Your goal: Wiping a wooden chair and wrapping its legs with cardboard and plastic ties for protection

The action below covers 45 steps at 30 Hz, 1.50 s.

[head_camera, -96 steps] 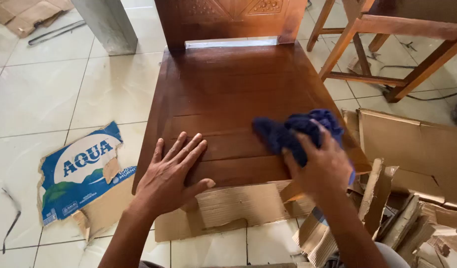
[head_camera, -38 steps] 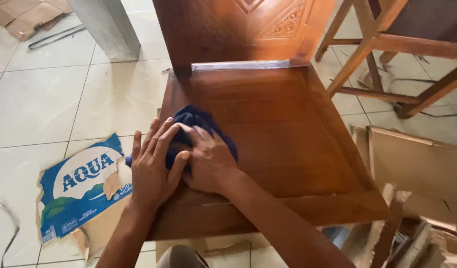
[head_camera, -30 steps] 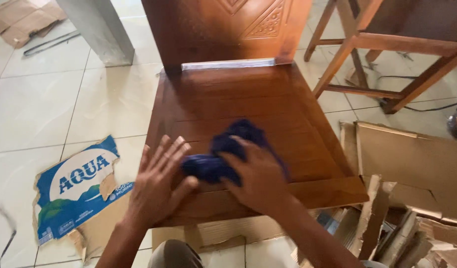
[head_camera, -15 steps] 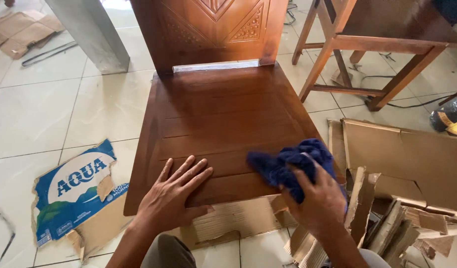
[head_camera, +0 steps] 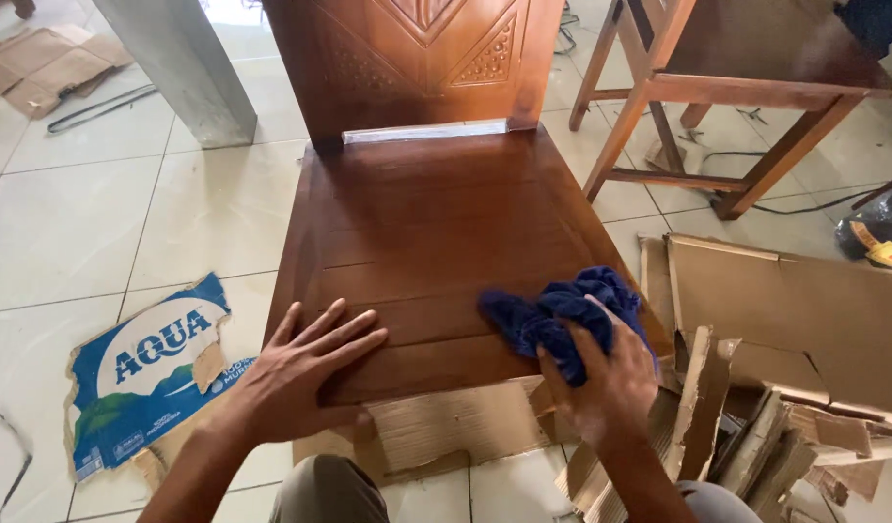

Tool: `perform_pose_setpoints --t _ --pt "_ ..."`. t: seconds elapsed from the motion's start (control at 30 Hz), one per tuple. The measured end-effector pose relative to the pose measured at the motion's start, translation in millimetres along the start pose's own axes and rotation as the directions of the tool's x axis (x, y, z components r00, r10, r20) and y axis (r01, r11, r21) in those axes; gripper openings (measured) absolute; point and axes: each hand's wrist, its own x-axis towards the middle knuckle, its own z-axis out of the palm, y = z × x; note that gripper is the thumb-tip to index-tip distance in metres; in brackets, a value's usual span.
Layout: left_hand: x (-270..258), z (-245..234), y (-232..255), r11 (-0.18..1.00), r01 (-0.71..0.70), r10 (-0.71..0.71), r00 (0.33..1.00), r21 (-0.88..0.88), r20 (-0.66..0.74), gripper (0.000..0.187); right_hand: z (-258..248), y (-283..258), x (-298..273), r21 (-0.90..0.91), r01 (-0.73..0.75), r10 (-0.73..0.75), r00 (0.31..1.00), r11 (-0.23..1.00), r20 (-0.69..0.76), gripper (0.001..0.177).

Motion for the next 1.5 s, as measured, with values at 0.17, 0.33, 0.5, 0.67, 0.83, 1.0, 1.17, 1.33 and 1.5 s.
perform_pose_setpoints --t 0.17,0.33,0.5,0.67,0.83,1.0,1.17,1.33,1.5 --pt "-5 9 -8 1.0 -0.024 0.023 0.999 -0.02 -0.046 0.107 35 19 -7 0.158 0.059 -0.031 0.985 0.986 -0.172 0.043" --pt "1 19 -12 0.999 -0.034 0.034 0.994 -0.001 -0.106 0.104 36 17 10 0.153 0.077 -0.038 0.969 0.985 -0.243 0.037" --pt "16 21 -2 0.998 0.025 -0.016 0.989 0.062 -0.144 0.108 49 29 46 0.13 0.279 -0.198 0.878 0.951 -0.436 0.036" --pt "35 64 0 0.769 0.088 0.155 0.935 0.633 -0.319 0.149 83 76 58 0.029 0.099 -0.087 0.959 0.995 -0.269 0.034" --pt "46 54 24 0.985 0.04 -0.019 0.991 0.165 -0.129 0.126 66 74 80 0.075 0.165 -0.135 0.944 0.983 -0.302 0.033" --pt "42 81 35 0.758 0.139 0.134 0.923 0.637 -0.36 0.132 82 97 75 0.082 0.125 -0.097 0.952 0.989 -0.29 0.034" --pt "27 90 93 0.784 0.189 0.074 0.917 0.591 -0.391 0.168 67 105 79 0.149 0.12 -0.083 0.969 0.982 -0.232 0.031" --pt "17 100 135 0.863 0.279 -0.082 0.899 0.421 -0.429 0.106 76 114 70 0.102 0.111 -0.088 0.974 0.989 -0.208 0.042" --pt "14 105 140 0.826 0.336 -0.087 0.869 0.453 -0.488 0.116 58 58 59 -0.317 -0.006 0.128 0.922 0.948 0.365 0.055"
